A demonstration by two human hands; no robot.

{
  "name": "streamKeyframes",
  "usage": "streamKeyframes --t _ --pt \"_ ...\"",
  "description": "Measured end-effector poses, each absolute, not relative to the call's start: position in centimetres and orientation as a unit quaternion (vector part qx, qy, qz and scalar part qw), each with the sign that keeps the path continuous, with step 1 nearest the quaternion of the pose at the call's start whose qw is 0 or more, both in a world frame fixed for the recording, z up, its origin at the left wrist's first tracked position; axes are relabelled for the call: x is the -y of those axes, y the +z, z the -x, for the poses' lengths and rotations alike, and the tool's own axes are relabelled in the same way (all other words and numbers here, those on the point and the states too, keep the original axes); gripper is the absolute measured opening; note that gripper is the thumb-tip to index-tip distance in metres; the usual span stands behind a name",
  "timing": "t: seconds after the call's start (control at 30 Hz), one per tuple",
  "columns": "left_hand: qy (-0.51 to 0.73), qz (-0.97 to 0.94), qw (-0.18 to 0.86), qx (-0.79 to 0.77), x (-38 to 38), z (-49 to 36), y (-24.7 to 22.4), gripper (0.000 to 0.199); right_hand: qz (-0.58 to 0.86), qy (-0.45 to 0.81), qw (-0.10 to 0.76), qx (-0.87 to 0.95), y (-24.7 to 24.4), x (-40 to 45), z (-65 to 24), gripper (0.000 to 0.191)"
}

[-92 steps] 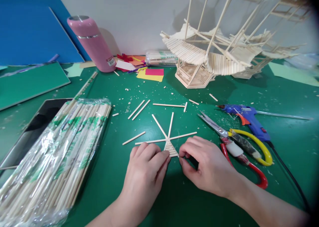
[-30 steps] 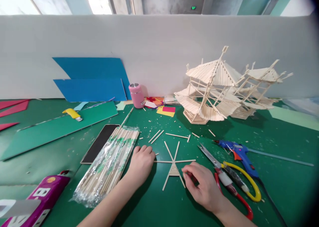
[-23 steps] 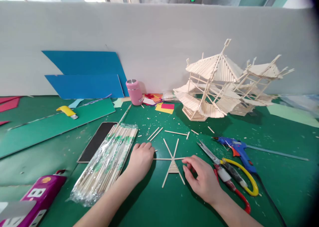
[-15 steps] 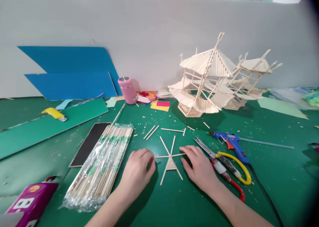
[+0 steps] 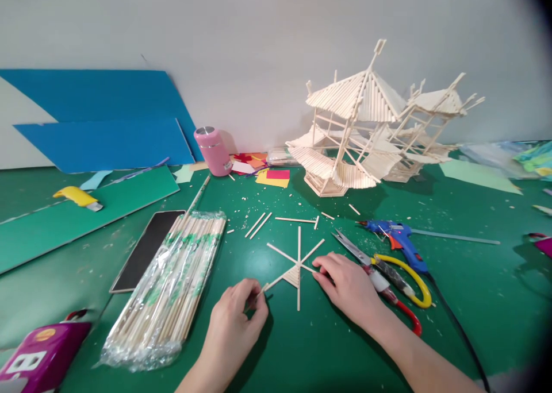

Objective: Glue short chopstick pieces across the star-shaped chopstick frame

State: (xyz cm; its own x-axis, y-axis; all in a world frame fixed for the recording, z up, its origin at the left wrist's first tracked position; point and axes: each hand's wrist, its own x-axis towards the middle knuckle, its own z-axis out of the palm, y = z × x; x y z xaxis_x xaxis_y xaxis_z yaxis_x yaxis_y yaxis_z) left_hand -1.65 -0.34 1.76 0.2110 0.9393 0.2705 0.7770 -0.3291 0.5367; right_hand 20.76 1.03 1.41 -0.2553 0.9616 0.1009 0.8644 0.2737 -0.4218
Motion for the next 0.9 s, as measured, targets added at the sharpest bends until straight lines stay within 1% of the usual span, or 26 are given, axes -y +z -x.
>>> streamKeyframes --t 0.07,0.37,0.7,0.9 --pt "0.277 -0.758 0.159 -0.569 0.3 1.8 1.8 0.008 0.595 0.142 0.161 0.775 1.5 -0.9 -20.6 0.005" --pt "0.281 -0.733 0.203 -0.585 0.0 1.7 1.8 0.008 0.618 0.141 0.132 0.762 1.7 -0.4 -19.1 0.016" --pt "0.292 -0.737 0.199 -0.576 0.0 2.0 2.2 0.008 0.594 0.157 0.132 0.778 2.0 0.7 -17.7 0.013" --pt "0.273 -0.786 0.176 -0.526 0.1 1.3 3.1 0.010 0.572 0.161 0.143 0.791 1.7 0.5 -18.0 0.013"
